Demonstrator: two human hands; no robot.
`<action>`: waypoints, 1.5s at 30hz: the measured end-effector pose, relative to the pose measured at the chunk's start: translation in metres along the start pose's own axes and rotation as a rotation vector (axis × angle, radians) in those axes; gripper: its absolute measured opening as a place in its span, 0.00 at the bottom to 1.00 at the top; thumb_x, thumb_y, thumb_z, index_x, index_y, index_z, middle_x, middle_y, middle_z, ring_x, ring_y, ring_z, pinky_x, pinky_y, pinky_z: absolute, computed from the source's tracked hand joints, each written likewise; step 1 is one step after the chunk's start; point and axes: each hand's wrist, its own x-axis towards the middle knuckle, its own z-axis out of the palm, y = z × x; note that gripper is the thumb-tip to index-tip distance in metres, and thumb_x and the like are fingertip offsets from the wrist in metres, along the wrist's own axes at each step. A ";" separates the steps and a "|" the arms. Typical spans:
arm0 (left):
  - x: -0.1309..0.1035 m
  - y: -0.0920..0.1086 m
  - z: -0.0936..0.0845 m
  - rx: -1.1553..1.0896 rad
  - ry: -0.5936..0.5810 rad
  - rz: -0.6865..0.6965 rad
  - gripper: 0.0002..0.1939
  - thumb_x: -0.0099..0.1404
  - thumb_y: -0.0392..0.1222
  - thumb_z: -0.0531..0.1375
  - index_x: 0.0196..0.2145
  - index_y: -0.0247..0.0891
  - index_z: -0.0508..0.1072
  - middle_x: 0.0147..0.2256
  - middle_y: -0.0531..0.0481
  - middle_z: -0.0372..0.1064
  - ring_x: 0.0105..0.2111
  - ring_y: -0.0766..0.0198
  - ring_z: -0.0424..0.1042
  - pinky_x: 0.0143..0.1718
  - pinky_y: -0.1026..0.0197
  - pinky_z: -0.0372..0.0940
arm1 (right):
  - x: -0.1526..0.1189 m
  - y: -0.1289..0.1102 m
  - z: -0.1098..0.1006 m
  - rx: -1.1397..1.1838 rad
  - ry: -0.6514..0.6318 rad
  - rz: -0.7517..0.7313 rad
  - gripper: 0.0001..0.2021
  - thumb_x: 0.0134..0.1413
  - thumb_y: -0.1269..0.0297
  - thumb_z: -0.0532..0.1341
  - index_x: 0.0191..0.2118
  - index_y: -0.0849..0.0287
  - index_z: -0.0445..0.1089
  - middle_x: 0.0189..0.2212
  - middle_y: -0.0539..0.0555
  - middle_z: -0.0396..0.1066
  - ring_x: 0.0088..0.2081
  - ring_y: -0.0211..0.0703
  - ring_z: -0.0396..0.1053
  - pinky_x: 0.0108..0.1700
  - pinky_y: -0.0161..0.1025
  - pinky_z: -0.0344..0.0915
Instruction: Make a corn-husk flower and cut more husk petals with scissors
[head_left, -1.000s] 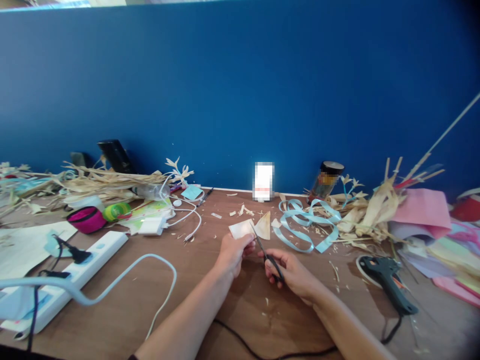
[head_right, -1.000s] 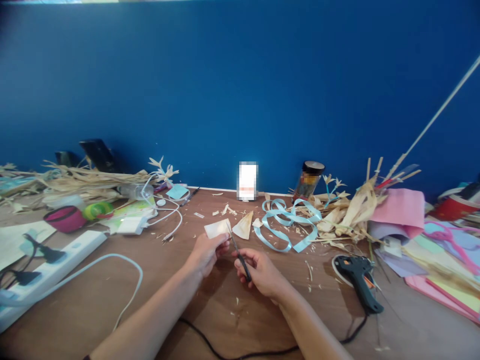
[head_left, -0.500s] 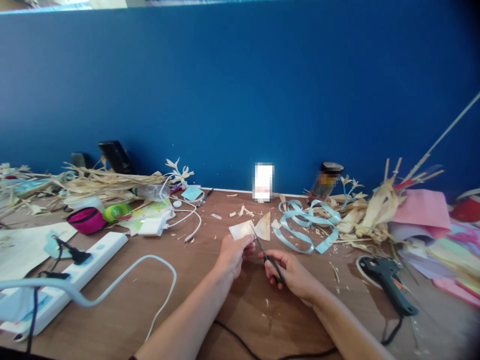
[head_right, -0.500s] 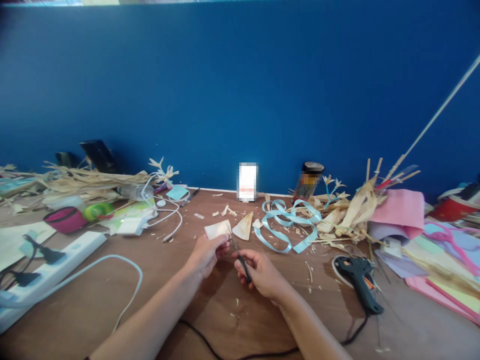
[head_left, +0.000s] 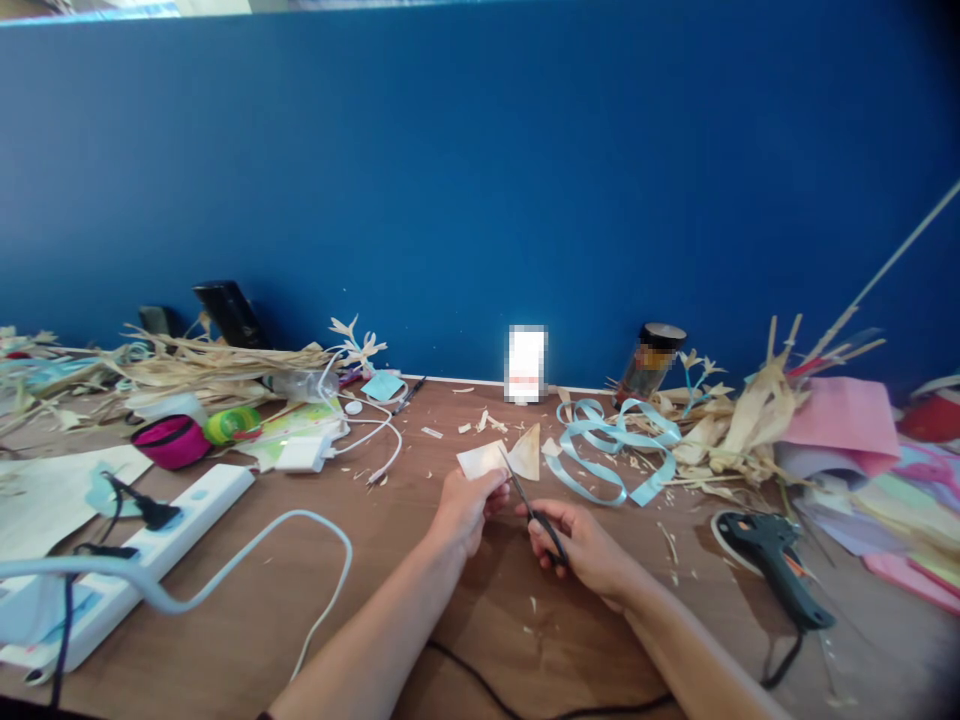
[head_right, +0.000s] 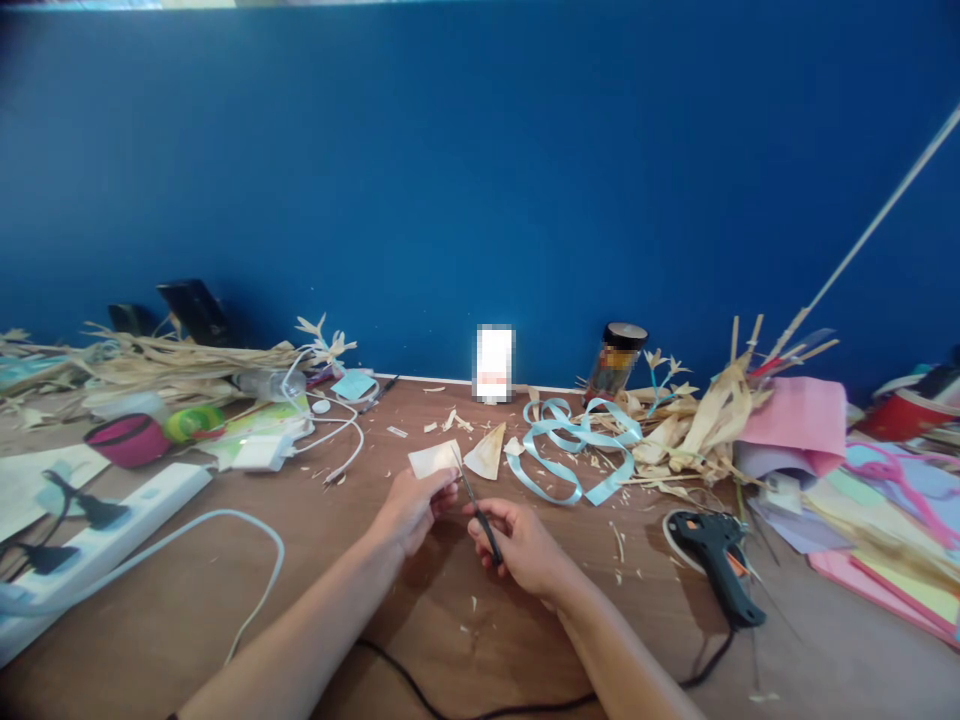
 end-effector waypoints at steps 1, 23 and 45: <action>0.000 0.000 0.000 0.002 0.003 -0.001 0.09 0.42 0.32 0.64 0.24 0.29 0.70 0.19 0.51 0.67 0.17 0.72 0.64 0.18 0.70 0.63 | 0.000 0.000 0.000 0.002 -0.001 0.001 0.19 0.48 0.56 0.57 0.45 0.61 0.62 0.20 0.45 0.60 0.21 0.30 0.59 0.19 0.27 0.49; 0.003 -0.002 -0.002 -0.016 -0.040 -0.011 0.09 0.43 0.32 0.64 0.24 0.30 0.69 0.18 0.53 0.65 0.17 0.73 0.63 0.18 0.71 0.62 | 0.000 0.000 0.002 -0.001 0.028 0.006 0.20 0.45 0.54 0.58 0.43 0.61 0.64 0.18 0.44 0.59 0.19 0.30 0.57 0.18 0.27 0.48; 0.008 0.028 -0.007 -0.167 0.144 0.235 0.12 0.41 0.32 0.65 0.25 0.31 0.66 0.18 0.56 0.64 0.17 0.75 0.63 0.19 0.71 0.60 | -0.007 0.000 -0.013 -0.976 0.269 -0.339 0.16 0.38 0.68 0.61 0.39 0.56 0.68 0.37 0.54 0.66 0.41 0.46 0.61 0.43 0.38 0.55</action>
